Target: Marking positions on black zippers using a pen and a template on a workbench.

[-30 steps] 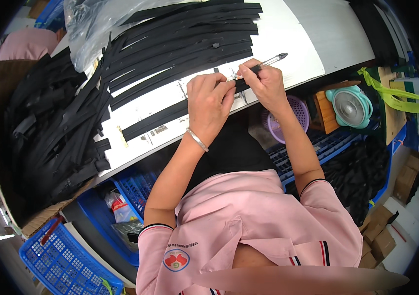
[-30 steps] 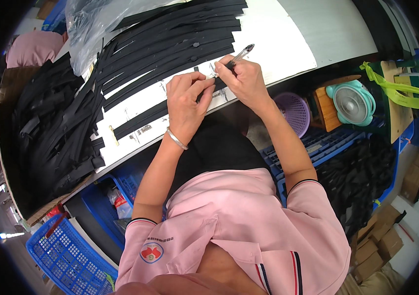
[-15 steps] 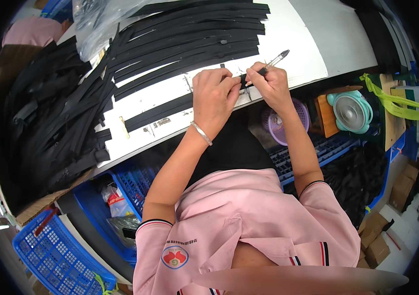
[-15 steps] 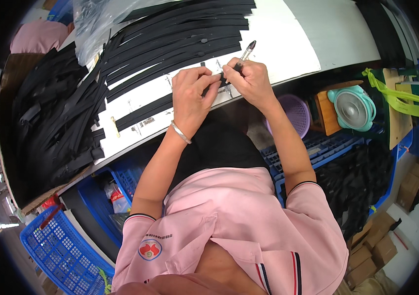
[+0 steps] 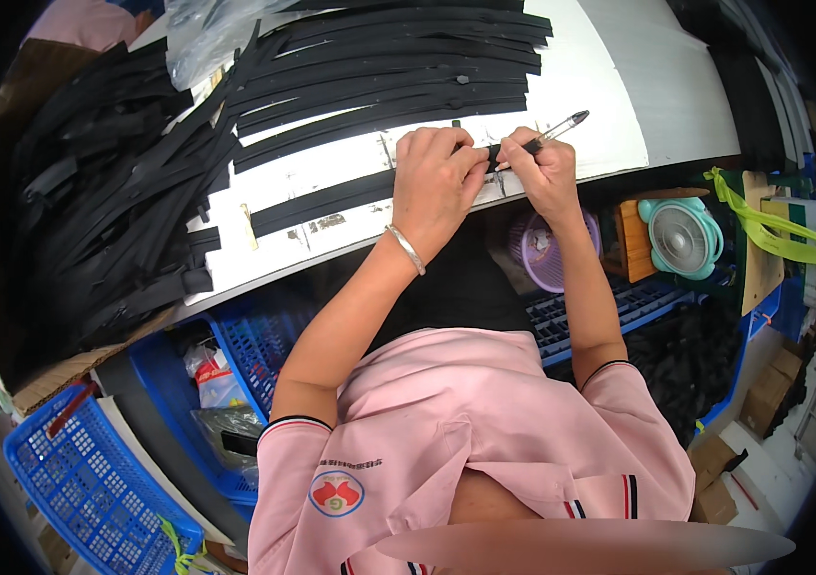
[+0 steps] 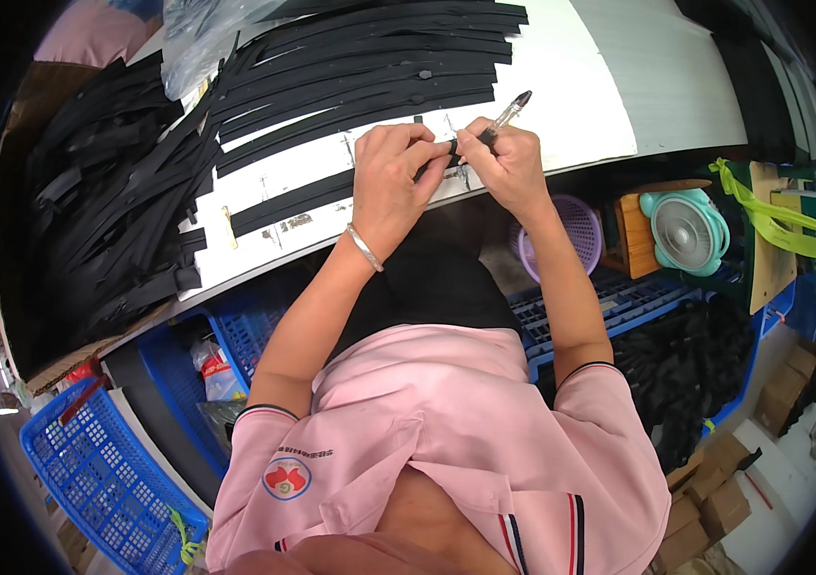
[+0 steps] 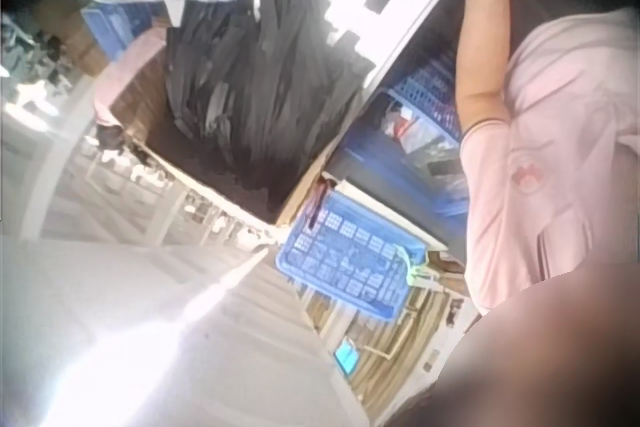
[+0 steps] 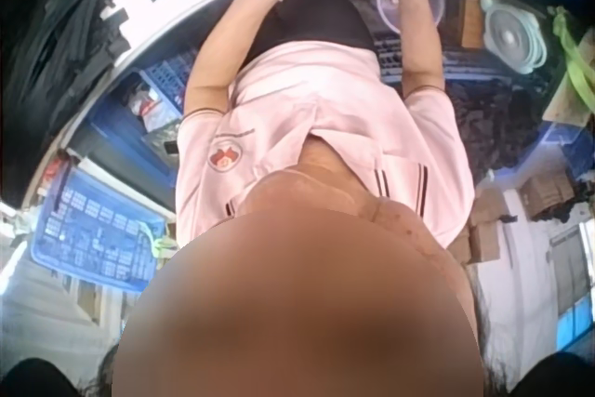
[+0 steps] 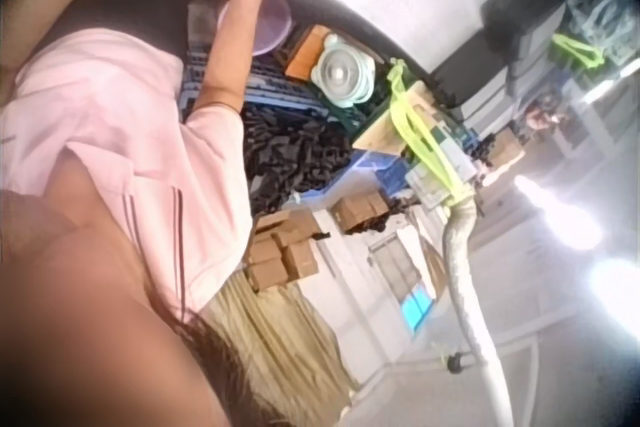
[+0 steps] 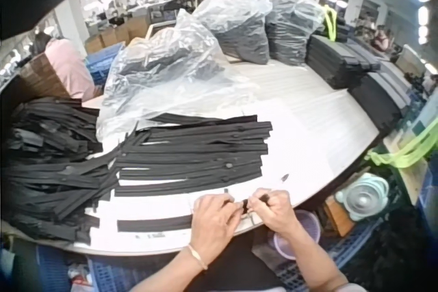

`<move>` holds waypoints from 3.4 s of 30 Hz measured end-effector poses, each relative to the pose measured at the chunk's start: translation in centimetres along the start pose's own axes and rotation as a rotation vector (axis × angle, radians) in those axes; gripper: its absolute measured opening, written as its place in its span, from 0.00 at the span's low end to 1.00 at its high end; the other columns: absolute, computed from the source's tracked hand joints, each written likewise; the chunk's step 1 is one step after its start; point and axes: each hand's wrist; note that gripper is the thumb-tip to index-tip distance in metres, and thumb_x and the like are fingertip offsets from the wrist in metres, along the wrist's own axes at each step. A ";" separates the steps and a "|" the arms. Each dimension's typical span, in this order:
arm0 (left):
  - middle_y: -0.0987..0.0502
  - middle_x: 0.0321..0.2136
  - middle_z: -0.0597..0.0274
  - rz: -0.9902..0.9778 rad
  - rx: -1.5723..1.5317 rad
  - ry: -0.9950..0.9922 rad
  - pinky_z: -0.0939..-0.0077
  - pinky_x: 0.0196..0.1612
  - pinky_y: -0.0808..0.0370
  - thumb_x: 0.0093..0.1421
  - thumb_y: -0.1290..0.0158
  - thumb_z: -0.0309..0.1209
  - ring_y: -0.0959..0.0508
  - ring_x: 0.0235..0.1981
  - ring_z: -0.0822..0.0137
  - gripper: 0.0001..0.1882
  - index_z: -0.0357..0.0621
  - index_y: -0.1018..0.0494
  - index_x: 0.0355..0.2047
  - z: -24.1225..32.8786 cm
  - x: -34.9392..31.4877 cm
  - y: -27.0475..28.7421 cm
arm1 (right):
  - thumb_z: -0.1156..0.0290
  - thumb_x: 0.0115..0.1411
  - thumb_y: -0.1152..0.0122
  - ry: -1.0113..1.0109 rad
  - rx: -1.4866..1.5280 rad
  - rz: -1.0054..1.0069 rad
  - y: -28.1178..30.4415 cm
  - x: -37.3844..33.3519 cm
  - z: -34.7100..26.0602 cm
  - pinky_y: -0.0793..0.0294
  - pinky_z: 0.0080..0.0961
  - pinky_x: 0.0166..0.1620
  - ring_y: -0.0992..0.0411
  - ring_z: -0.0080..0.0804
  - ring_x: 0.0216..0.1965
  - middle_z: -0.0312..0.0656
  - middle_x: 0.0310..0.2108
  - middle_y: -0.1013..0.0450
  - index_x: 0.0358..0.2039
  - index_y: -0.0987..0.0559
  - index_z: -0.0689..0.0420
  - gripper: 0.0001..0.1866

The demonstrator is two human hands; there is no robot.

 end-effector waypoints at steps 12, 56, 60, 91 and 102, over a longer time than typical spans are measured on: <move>0.21 0.45 0.62 0.059 0.056 -0.023 0.58 0.52 0.33 0.53 0.36 0.25 0.25 0.48 0.56 0.15 0.47 0.17 0.43 0.9 -0.5 0.9 | 0.76 0.68 0.43 -0.134 0.100 0.003 0.8 -0.2 -0.5 0.25 0.21 0.33 0.24 0.22 0.27 0.39 0.24 0.23 0.26 0.20 0.66 0.13; 0.19 0.31 0.57 -0.206 -0.126 0.217 0.76 0.36 0.25 0.63 0.38 0.26 0.20 0.30 0.64 0.13 0.44 0.16 0.48 -4.3 0.3 14.5 | 0.56 0.76 0.48 -0.200 -0.131 0.109 -1.5 1.6 -2.1 0.24 0.22 0.42 0.25 0.23 0.35 0.38 0.37 0.17 0.61 0.23 0.55 0.21; 0.21 0.28 0.59 -0.388 -0.116 0.116 0.73 0.35 0.25 0.62 0.37 0.30 0.21 0.28 0.62 0.13 0.45 0.16 0.47 -4.3 -0.9 11.1 | 0.55 0.75 0.46 -0.134 -0.150 0.202 -1.6 0.9 -1.6 0.25 0.21 0.39 0.25 0.23 0.31 0.39 0.36 0.17 0.58 0.22 0.57 0.21; 0.24 0.59 0.57 -0.098 0.372 0.141 0.46 0.70 0.42 0.63 0.40 0.29 0.28 0.61 0.55 0.21 0.41 0.22 0.56 -4.2 -9.0 13.9 | 0.66 0.68 0.36 0.402 -0.886 0.057 2.8 -4.8 1.1 0.34 0.41 0.67 0.30 0.45 0.63 0.43 0.59 0.23 0.62 0.22 0.56 0.23; 0.29 0.66 0.59 -0.057 0.481 0.381 0.41 0.73 0.57 0.65 0.39 0.42 0.37 0.71 0.53 0.32 0.49 0.30 0.67 -3.3 -12.4 14.3 | 0.76 0.62 0.32 0.418 -0.956 0.002 3.0 -4.4 0.3 0.35 0.44 0.67 0.28 0.40 0.63 0.40 0.60 0.23 0.61 0.23 0.56 0.25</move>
Point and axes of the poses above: each hand's wrist, its own x-axis towards the middle knuckle, its own y-axis out of the back of the hand, z = x × y
